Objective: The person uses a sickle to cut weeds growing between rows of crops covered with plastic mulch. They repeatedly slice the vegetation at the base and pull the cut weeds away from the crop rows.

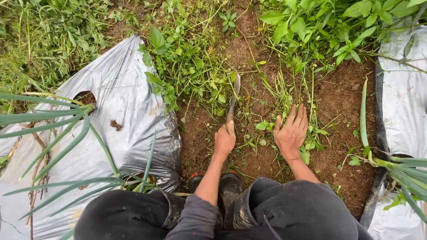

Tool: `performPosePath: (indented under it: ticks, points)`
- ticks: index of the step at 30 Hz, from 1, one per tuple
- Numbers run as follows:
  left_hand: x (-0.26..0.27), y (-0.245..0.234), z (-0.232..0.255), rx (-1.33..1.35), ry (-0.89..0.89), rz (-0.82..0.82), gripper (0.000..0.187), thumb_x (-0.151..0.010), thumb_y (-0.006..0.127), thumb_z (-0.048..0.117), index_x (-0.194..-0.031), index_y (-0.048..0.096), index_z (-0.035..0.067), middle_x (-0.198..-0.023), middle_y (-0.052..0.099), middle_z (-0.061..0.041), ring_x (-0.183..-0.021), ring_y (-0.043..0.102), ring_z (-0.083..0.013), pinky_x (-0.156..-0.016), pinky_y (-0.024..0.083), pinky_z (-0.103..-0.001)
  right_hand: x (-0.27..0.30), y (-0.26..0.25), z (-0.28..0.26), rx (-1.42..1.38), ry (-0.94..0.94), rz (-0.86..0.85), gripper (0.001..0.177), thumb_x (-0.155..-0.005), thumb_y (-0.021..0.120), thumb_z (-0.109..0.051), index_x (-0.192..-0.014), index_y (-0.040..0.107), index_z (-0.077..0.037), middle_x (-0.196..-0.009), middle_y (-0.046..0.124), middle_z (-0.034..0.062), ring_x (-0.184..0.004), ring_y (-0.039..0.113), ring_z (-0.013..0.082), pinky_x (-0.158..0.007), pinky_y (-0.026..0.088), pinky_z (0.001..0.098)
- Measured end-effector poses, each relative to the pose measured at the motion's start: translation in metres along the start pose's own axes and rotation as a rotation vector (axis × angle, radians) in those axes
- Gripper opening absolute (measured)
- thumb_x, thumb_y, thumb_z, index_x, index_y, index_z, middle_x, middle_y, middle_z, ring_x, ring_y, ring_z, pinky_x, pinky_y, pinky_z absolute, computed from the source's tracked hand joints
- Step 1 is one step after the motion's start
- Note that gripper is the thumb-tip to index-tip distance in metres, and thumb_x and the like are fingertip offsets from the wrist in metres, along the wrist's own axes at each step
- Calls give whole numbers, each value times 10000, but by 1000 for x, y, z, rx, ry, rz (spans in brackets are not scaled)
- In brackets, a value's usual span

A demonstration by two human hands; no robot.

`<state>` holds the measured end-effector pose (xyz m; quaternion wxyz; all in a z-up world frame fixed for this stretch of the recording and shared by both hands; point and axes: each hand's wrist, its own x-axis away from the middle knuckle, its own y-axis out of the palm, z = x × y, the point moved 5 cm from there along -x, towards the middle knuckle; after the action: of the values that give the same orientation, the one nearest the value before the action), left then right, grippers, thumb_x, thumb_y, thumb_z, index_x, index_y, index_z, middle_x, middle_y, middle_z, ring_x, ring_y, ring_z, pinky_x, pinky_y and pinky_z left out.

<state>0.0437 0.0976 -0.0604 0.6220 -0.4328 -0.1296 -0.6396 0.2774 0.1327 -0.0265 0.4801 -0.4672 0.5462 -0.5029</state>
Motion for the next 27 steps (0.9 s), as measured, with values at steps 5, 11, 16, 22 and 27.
performPosePath:
  ticks: [5,11,16,22,27]
  points:
    - [70,-73,153,-67,134,29,752,-1074,203,496,-1156,660,-96,-1000,710,-311,-974,720,-421,-828,562,-524,3,12,7,40,17,-91,681,-1082,259,-536,-1561,377,-66,-1570,374,217,-1464,364,335,-1204,284,489]
    - [-46,-22,23,-54,92,41,749,-1118,192,536,-1152,614,-82,-697,541,-98,-559,511,-211,-523,447,-351,3,7,6,24,10,-87,671,-1088,272,-523,-1562,375,-59,-1576,370,222,-1468,356,340,-1208,272,491]
    - [6,-27,11,-67,-5,43,665,-1121,219,528,-963,616,18,-608,475,-24,-494,445,-175,-496,413,-336,2,2,3,-13,29,-73,663,-1087,284,-517,-1554,389,-57,-1564,386,227,-1456,371,346,-1199,288,502]
    - [-58,-11,3,-65,16,125,616,-1108,232,561,-860,583,120,-571,520,12,-459,502,-152,-476,434,-328,8,3,8,-23,-21,-84,666,-1087,286,-513,-1559,364,-50,-1567,360,231,-1461,351,357,-1186,303,512]
    - [46,-24,28,-88,-51,131,614,-1142,240,448,-986,625,-4,-657,575,-96,-585,563,-230,-624,492,-373,-3,5,4,-34,24,-71,667,-1082,302,-518,-1568,357,-65,-1586,350,215,-1470,339,350,-1197,288,518]
